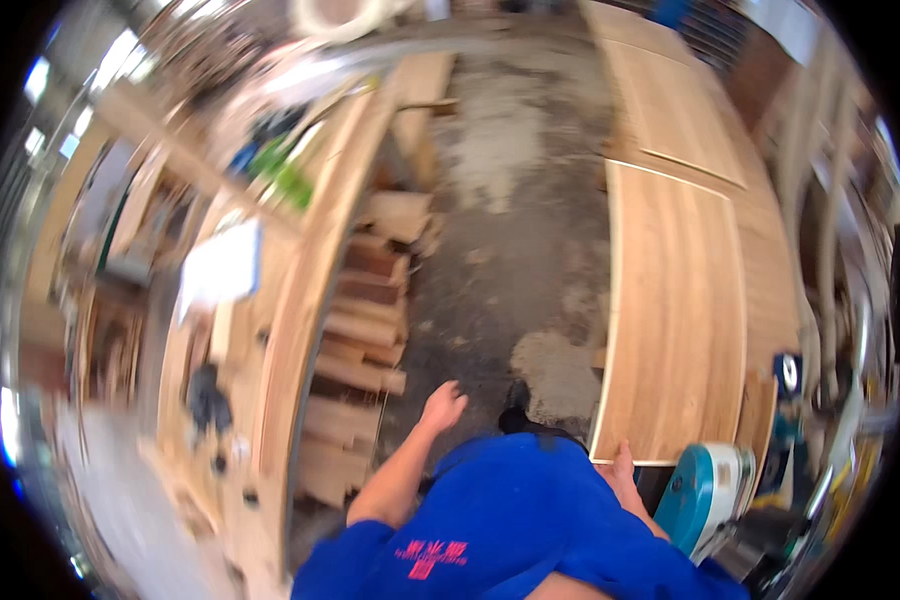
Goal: The person measures a large wooden board with a folding ruler and marks a rectangular section. They then move the board to a table saw and cut along the marked line to separate a smaller piece. The person handles the cut piece and the remaining board, placing them on the workbench.
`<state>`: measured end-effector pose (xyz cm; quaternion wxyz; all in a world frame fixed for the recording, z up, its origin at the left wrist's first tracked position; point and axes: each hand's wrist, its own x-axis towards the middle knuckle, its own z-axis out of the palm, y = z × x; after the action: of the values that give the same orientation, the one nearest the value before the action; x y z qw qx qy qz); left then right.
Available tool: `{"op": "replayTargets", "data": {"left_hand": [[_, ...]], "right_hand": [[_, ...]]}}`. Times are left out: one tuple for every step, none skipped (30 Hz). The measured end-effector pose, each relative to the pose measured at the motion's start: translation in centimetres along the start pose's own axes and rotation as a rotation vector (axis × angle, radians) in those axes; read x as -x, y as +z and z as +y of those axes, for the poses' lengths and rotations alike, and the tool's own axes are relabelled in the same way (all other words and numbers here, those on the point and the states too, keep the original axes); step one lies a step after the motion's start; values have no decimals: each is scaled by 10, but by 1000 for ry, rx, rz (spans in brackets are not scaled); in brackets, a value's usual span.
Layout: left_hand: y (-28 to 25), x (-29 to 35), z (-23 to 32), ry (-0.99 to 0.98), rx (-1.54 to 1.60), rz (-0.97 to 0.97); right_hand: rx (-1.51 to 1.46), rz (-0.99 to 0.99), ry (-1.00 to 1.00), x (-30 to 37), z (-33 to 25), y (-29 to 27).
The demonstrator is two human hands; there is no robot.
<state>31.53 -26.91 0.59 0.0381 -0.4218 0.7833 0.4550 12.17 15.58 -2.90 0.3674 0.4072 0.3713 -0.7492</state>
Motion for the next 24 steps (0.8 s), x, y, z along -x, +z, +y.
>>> {"op": "replayTargets", "data": {"left_hand": [[-1,-6,17,-37,-3,-26],[-1,-11,32,-82,-13,-45],[13,-26,14,-121,45,-78],[17,-32,39,-85,11,-112],[21,-37,54,-47,-20,-145],[31,-48,59,-64,55,-227],[35,-62,81,12,-13,-259],[41,-78,105,-31,0,-350],[41,-82,138,-75,18,-434],[57,-102,133,-22,17,-440],[78,-125,133,38,8,-464],[93,-142,146,81,32,-479],[106,-158,160,42,105,-489],[119,-176,175,2,179,-500],[131,-189,194,-38,253,-528],[136,-200,217,-156,375,-628],[141,-213,242,-193,464,-651],[144,-221,273,-231,548,-678],[146,-229,298,-279,632,-701],[152,-244,312,-305,719,-749],[162,-262,320,-336,808,-795],[173,-282,325,-339,876,-852],[181,-297,326,-349,944,-908],[188,-307,335,-355,966,-932]], "right_hand": [[-4,3,-16,2,-2,7],[-14,42,-34,5,-3,12],[-9,73,-38,8,-4,24],[-13,112,-55,12,-4,25],[-32,125,-86,15,-1,26],[-39,126,-119,16,2,29],[-41,122,-150,13,1,38],[-47,128,-142,15,0,43],[-49,145,-137,-2,8,23],[-47,164,-115,-9,12,20],[-60,192,-100,-6,13,20],[-56,213,-122,-2,13,21],[-43,224,-137,8,12,30],[-30,235,-152,11,10,38],[-59,238,-186,10,11,39],[-82,246,-210,10,15,39],[-106,254,-234,8,16,39],[-118,319,-266,11,16,47],[-122,336,-313,8,19,48],[-119,353,-351,4,25,50],[-114,374,-388,2,31,52],[-91,422,-410,0,34,54],[-66,475,-427,-1,38,56],[-43,528,-451,-1,37,61]]}}
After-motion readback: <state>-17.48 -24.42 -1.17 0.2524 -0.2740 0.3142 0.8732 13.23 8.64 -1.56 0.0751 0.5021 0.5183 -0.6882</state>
